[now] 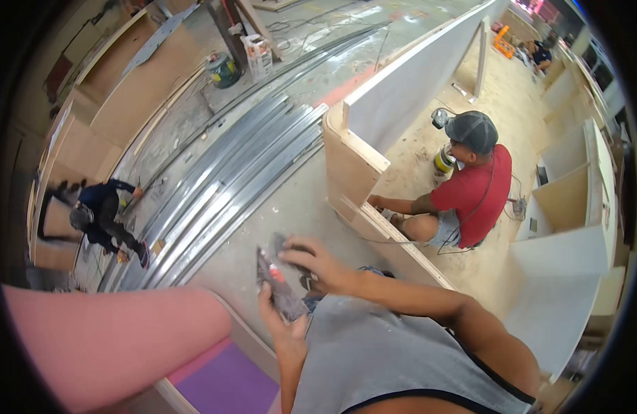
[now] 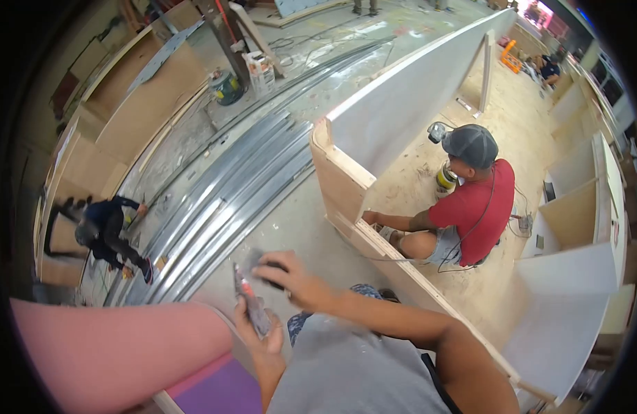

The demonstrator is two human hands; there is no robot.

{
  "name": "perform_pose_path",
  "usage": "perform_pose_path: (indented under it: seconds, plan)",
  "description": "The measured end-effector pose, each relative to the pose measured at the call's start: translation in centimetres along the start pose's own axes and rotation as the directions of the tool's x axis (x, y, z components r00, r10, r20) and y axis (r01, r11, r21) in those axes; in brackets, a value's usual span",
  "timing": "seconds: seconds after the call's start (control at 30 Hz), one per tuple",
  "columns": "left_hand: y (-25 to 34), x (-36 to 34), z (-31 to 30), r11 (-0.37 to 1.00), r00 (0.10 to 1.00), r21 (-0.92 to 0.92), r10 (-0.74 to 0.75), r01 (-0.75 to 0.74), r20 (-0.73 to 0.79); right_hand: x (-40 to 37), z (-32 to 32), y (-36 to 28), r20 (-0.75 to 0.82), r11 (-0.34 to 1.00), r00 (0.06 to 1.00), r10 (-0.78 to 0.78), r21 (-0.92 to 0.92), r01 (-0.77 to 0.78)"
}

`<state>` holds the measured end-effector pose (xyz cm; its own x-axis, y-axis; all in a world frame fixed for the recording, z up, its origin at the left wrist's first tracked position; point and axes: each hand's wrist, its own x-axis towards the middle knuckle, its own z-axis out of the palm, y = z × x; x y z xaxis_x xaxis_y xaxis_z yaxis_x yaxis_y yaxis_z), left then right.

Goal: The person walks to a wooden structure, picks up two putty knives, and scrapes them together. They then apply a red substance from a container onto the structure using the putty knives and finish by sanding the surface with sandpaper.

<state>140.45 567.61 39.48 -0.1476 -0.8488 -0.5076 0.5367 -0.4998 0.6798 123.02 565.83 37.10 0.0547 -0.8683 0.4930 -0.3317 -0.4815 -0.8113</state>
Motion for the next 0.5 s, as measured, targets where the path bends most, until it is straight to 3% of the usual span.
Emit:
perform_pose_path:
  seconds: [0.03,0.07,0.1,0.13,0.17,0.2,0.27,0.3,0.37,0.47,0.5]
  plan:
    - [2.7,0.4,1.0,0.993,0.998,-0.117,0.026,-0.019,0.058,1.4,-0.1,0.7,0.095,0.938,0.990,0.103,-0.341,-0.065]
    - [5.0,1.6,1.8,0.973,0.991,-0.230,0.056,-0.027,0.118,2.4,0.2,1.7,0.067,0.929,0.993,0.095,-0.364,-0.064]
    - [7.2,3.2,1.1,0.981,0.944,-0.175,0.136,-0.086,0.301,2.8,0.9,2.5,-0.113,0.964,0.966,0.234,-0.106,-0.246]
    - [9.1,5.1,1.2,0.983,0.941,-0.169,0.127,-0.076,0.314,3.2,1.4,3.2,-0.235,0.912,0.885,0.401,0.192,-0.362]
    - [10.9,7.0,1.4,0.984,0.960,-0.041,0.177,-0.172,0.216,4.5,1.5,2.0,-0.303,0.728,0.686,0.662,0.478,-0.491]
    - [12.4,9.0,1.7,0.961,0.962,0.106,0.242,-0.256,0.127,5.8,1.4,1.1,-0.312,0.723,0.677,0.666,0.492,-0.485]
    - [13.5,13.8,2.5,0.943,0.955,0.150,0.290,-0.296,0.060,8.6,0.7,0.2,-0.348,0.455,0.482,0.804,0.882,-0.124]
    - [13.9,16.0,3.0,0.936,0.952,0.174,0.302,-0.306,0.053,9.6,0.6,0.0,-0.331,0.436,0.479,0.813,0.891,-0.125]
    - [14.7,18.8,4.3,0.922,0.943,0.209,0.333,-0.325,-0.004,12.0,1.1,0.1,-0.265,0.544,0.564,0.782,0.733,-0.409]
    - [16.1,22.5,7.0,0.889,0.913,0.212,0.406,-0.405,0.042,17.3,2.2,2.7,-0.225,0.545,0.569,0.791,0.682,-0.488]
    - [17.1,23.6,7.8,0.795,0.888,0.397,0.426,-0.458,0.171,18.6,2.4,4.5,-0.218,0.544,0.575,0.788,0.683,-0.487]
